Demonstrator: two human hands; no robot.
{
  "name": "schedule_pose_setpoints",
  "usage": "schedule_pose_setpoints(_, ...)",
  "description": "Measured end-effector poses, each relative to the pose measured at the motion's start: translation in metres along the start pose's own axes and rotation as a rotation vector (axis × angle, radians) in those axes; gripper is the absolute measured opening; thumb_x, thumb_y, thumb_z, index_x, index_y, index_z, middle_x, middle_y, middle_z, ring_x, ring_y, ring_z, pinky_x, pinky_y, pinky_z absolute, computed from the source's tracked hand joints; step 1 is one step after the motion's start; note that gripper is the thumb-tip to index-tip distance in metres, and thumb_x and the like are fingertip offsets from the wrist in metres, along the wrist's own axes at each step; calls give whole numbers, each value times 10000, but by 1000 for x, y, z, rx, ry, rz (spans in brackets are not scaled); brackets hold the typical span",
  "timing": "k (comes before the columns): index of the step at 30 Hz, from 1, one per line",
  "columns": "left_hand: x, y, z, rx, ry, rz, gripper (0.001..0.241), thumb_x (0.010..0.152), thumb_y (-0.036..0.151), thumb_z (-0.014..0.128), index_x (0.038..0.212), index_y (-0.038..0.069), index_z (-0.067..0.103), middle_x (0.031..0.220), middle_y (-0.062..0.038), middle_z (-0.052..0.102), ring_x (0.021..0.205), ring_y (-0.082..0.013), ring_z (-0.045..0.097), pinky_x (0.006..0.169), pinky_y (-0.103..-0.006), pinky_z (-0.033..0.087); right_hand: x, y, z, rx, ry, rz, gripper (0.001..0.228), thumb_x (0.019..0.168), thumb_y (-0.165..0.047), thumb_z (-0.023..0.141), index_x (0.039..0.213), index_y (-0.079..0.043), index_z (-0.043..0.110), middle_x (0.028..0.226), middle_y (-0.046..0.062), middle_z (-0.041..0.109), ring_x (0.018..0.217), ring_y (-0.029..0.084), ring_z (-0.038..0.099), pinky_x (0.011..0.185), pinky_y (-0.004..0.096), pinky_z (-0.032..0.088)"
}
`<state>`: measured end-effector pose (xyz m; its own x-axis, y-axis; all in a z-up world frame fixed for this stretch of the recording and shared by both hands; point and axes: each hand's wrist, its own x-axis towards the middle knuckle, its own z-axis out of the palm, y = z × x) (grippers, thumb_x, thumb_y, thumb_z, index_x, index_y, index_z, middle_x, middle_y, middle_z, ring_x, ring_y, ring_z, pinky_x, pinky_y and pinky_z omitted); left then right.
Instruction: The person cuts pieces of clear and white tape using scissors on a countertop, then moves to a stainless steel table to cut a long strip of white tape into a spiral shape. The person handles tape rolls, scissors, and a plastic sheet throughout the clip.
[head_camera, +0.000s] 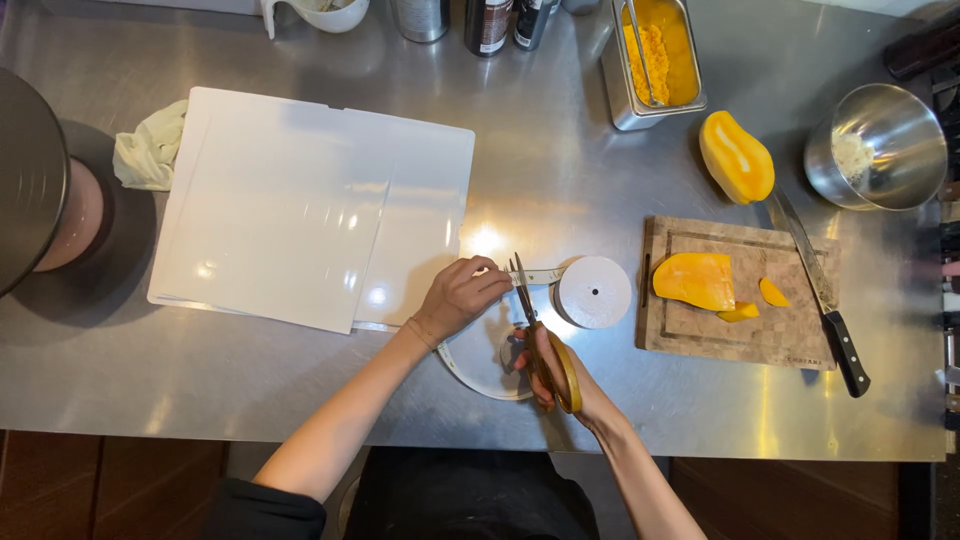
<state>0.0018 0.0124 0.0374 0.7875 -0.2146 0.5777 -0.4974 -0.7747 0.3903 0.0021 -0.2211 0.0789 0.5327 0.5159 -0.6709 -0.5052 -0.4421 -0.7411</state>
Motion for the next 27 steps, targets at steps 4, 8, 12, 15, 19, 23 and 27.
schedule_pose_setpoints(4, -4, 0, 0, 26, 15, 24, 128, 859, 123, 719, 982, 105, 747, 1024, 39, 717, 1014, -164, 646, 808, -308, 549, -2, -3, -1, -49, 16, 4, 914, 887, -770, 297, 1364, -25, 529, 810, 46, 627, 367, 65, 412, 312, 258, 328)
schedule_pose_setpoints(8, -2, 0, -5, 22, 23, 0, 116, 861, 124, 721, 974, 110, 746, 1017, 42, 721, 1018, -158, 651, 793, -311, 541, -4, -10, -2, -3, 2, -8, 813, 930, -694, 359, 1275, 11, 571, 735, 57, 586, 328, 75, 410, 278, 263, 335)
schedule_pose_setpoints(12, -3, 2, -11, -15, 19, -41, 74, 876, 151, 730, 937, 111, 735, 997, 40, 728, 1004, -162, 653, 767, -316, 533, -6, -9, 0, 0, 7, -42, 772, 962, -655, 375, 1251, 27, 593, 729, 70, 596, 322, 73, 415, 267, 251, 342)
schedule_pose_setpoints(15, -7, 7, -3, -206, -67, -347, 94, 936, 205, 741, 979, 126, 713, 941, 24, 726, 898, -154, 651, 789, -318, 545, -17, -13, 1, -26, 76, -80, 681, 963, -597, 400, 1364, -65, 540, 816, 49, 623, 362, 66, 474, 295, 242, 350)
schedule_pose_setpoints(19, -15, 34, 16, -361, -221, -741, 231, 970, 187, 657, 1175, 86, 623, 1021, -12, 704, 897, -194, 674, 751, -323, 548, -45, 10, -15, -53, 375, -181, 597, 960, -484, 549, 1339, -22, 539, 944, 95, 695, 400, 90, 489, 348, 258, 392)
schedule_pose_setpoints(23, -11, 61, 27, -132, -230, -513, 447, 755, 293, 794, 1050, 5, 621, 987, -148, 635, 905, -320, 606, 739, -418, 541, -66, 44, -34, -67, 817, -70, 608, 937, -437, 612, 1392, -50, 497, 1013, 123, 703, 434, 134, 537, 368, 295, 395)
schedule_pose_setpoints(27, -58, 53, 77, -52, -421, -436, 163, 876, 5, 598, 1033, 15, 643, 1054, -143, 647, 1024, -309, 635, 805, -408, 567, -75, 73, -38, -3, 920, 11, 611, 954, -462, 599, 1376, -29, 511, 993, 130, 708, 453, 153, 547, 380, 308, 375)
